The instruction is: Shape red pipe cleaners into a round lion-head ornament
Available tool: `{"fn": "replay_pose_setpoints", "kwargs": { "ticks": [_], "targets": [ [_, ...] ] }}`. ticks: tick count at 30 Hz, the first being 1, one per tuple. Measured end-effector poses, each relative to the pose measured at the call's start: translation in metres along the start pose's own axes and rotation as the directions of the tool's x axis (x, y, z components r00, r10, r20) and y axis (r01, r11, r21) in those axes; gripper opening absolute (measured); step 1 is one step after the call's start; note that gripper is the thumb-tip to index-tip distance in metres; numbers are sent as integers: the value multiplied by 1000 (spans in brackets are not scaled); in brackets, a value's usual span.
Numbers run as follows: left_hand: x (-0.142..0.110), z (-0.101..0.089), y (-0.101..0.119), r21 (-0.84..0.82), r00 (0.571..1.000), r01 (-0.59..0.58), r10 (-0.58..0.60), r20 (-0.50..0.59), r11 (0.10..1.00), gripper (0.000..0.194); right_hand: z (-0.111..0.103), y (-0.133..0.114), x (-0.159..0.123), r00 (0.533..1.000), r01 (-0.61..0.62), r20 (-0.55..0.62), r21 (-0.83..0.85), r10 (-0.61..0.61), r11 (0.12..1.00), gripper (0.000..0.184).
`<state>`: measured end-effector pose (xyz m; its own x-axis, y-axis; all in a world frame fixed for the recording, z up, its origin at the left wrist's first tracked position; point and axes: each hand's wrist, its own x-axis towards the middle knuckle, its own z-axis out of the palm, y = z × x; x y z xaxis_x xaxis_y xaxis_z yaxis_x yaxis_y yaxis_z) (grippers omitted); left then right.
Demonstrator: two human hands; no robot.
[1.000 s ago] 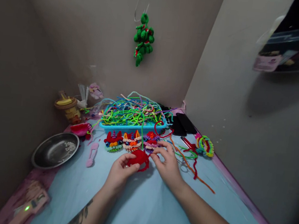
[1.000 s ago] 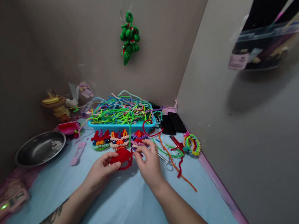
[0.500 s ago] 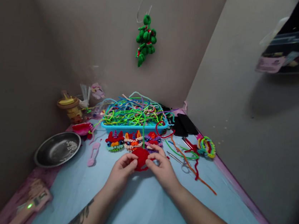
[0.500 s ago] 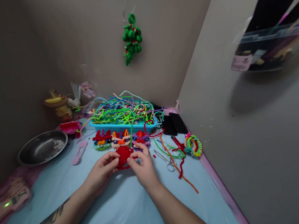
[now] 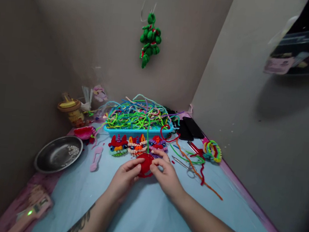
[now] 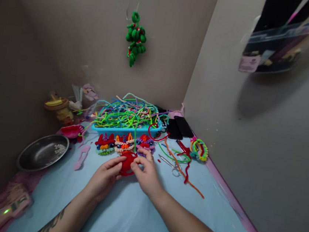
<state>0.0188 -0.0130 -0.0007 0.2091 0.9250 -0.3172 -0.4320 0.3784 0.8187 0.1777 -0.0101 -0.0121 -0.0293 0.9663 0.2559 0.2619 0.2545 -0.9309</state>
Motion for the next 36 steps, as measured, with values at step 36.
{"fn": "replay_pose_setpoints", "kwargs": {
  "ticks": [36],
  "targets": [
    [-2, 3, 3, 124, 989, -129, 118, 92, 984, 85, 5, -2, 0, 999, -52, -1, 96, 53, 994, 21]
  ]
}}
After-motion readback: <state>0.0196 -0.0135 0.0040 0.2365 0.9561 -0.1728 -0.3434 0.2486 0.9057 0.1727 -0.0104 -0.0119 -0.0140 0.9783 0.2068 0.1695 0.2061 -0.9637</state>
